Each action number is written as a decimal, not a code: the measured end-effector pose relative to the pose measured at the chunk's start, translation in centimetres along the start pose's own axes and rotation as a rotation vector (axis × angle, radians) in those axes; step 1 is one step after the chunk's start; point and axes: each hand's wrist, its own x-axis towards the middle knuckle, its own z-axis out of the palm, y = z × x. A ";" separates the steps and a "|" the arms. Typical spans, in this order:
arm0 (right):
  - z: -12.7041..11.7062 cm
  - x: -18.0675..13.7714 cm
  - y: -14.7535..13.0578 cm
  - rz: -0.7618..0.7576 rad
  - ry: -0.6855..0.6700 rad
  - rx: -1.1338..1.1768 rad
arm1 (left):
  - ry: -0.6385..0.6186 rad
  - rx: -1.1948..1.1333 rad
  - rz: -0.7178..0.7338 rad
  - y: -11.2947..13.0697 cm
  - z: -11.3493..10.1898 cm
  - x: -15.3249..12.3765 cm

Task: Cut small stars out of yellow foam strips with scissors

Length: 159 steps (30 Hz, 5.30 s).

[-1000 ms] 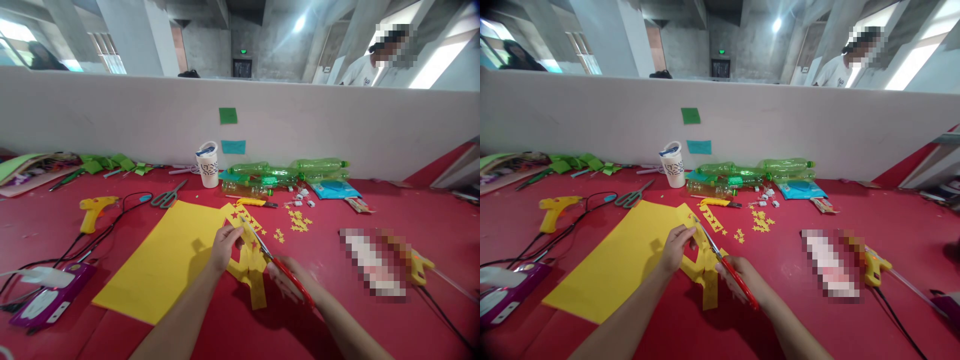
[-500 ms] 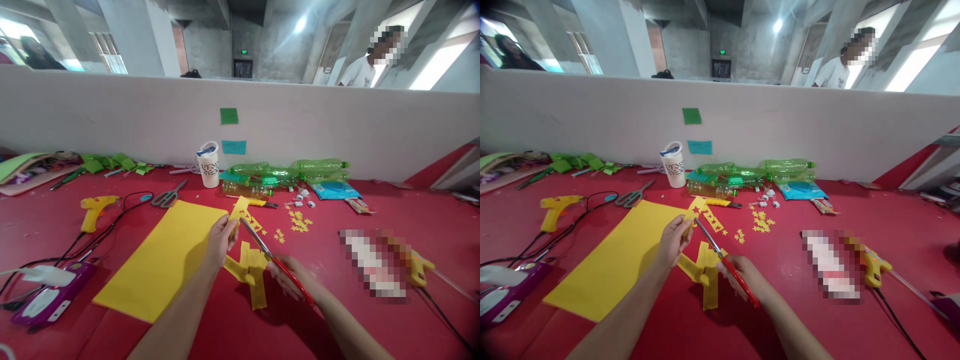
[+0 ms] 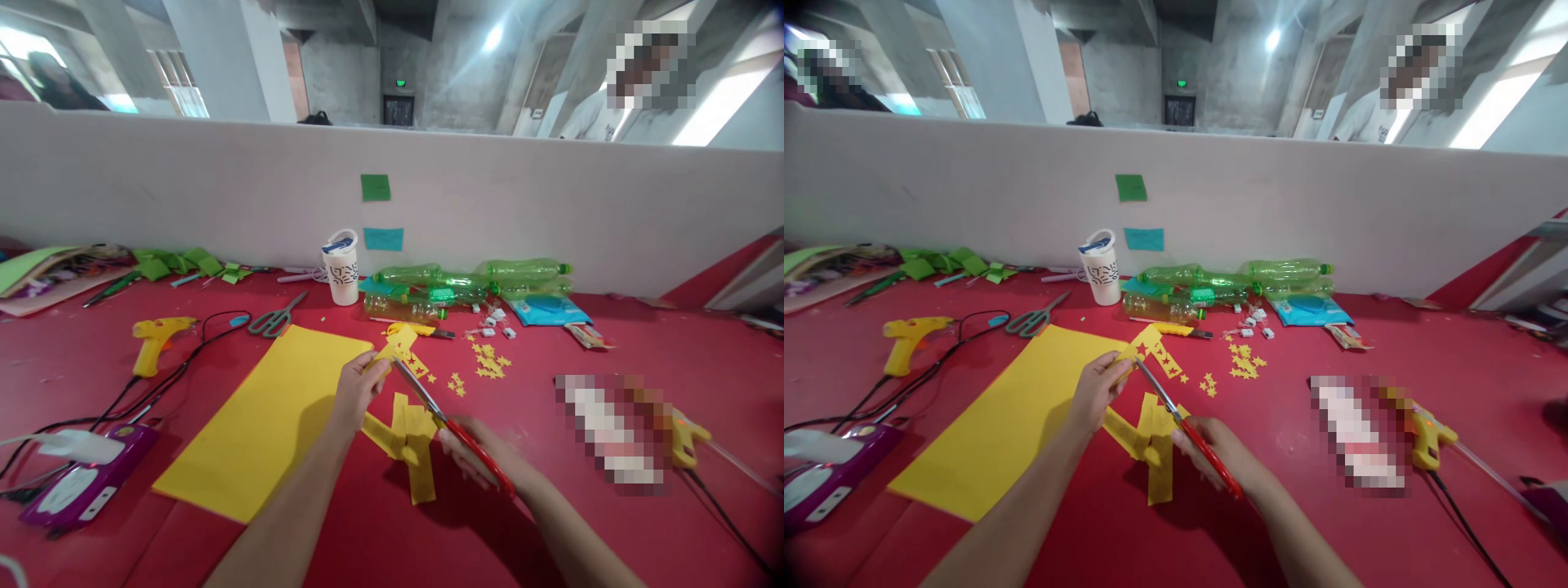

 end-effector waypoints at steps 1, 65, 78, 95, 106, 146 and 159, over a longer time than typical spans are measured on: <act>-0.1 -0.1 0.0 -0.012 -0.007 0.005 | 0.001 0.014 0.002 0.0 -0.1 0.0; -1.9 -0.3 0.7 0.093 -0.055 -0.085 | -0.268 0.198 -0.171 2.0 -2.2 0.3; -1.7 -0.6 0.2 0.081 -0.045 -0.094 | -0.267 0.196 -0.173 1.8 -2.3 0.4; 0.2 0.1 0.0 -0.081 -0.019 0.000 | -0.174 0.108 0.056 1.0 0.2 -0.8; 1.0 0.1 0.2 -0.145 0.016 0.089 | -0.177 0.068 0.071 0.5 1.1 -1.3; 1.0 0.2 -0.4 -0.092 0.051 0.086 | -0.173 0.031 0.054 0.3 1.1 -1.3; -0.1 0.2 -0.2 -0.034 0.068 -0.017 | -0.011 -0.092 0.003 0.8 -0.5 0.0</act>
